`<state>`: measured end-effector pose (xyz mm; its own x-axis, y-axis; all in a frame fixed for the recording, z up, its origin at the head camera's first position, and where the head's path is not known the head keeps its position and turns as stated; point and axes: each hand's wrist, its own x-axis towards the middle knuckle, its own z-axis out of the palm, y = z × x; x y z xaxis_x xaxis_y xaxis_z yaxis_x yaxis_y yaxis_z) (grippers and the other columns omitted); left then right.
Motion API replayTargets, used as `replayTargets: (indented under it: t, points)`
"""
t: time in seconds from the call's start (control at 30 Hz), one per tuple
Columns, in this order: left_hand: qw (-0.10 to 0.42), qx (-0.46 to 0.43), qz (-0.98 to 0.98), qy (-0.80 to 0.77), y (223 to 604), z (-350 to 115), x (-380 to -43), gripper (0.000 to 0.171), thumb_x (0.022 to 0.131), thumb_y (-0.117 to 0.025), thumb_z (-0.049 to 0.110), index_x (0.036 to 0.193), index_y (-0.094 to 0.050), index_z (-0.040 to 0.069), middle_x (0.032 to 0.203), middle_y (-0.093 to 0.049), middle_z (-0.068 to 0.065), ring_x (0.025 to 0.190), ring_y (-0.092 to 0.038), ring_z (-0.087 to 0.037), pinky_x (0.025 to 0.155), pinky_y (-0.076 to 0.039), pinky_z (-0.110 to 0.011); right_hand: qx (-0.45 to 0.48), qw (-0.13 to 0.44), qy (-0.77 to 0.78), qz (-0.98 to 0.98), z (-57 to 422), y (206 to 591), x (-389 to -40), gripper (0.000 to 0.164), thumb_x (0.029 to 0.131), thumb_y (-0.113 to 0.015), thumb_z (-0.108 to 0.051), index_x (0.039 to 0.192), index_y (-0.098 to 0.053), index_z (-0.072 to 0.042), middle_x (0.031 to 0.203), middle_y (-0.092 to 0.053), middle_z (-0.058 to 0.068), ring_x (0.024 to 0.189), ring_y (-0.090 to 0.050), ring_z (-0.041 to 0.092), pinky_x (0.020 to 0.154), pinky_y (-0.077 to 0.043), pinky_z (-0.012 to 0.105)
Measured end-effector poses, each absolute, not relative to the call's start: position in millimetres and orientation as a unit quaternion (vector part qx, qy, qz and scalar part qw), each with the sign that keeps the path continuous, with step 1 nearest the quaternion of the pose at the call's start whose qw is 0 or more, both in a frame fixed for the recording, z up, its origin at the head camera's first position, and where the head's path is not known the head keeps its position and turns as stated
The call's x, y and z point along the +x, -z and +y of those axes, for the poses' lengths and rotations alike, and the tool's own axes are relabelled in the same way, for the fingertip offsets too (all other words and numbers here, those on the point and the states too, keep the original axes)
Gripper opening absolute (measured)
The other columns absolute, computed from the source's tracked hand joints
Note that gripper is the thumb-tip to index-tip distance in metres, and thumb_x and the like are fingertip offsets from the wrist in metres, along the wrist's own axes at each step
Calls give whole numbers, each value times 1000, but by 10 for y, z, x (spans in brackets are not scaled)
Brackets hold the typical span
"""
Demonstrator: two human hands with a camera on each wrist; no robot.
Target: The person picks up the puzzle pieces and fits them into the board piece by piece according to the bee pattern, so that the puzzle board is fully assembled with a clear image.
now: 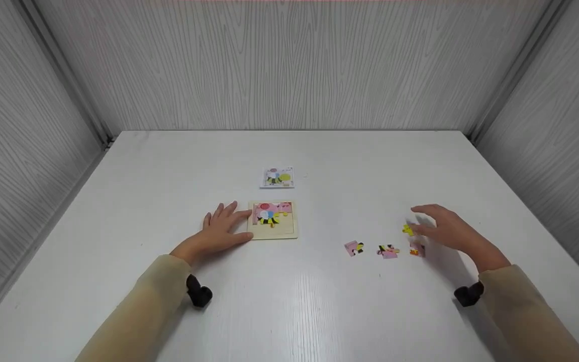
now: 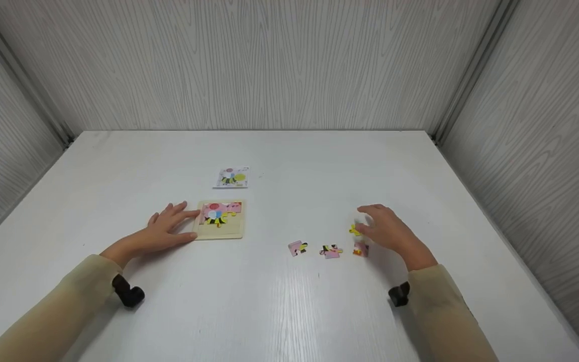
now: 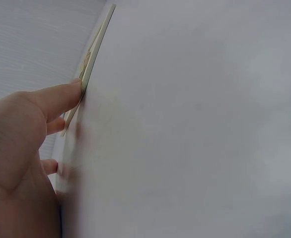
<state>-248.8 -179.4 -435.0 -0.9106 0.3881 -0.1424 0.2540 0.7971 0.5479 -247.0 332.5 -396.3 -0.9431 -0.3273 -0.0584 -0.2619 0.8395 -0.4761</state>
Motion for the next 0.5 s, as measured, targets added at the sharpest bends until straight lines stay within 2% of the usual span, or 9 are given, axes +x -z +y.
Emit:
replayTargets:
  t: [0.23,0.5]
  points:
    - [123,172,940,-269,4332,-1801,-2484,68,90,-51,50,147,-29,19,154,-2,-16,138,11,-39,103,10,-60,-155,83,216,960,3417,4005,-2511,50,88,-64,-17,131,-48,2,134,-41,29,126,-32,45,98,-29,60]
    - [127,169,940,-269,4345,-1799,-2480,68,90,-51,51,147,-29,20,155,-2,-15,138,11,-38,103,10,-60,-178,90,182,963,3456,4042,-2555,44,87,-64,-12,127,-53,2,129,-47,28,123,-36,45,98,-29,60]
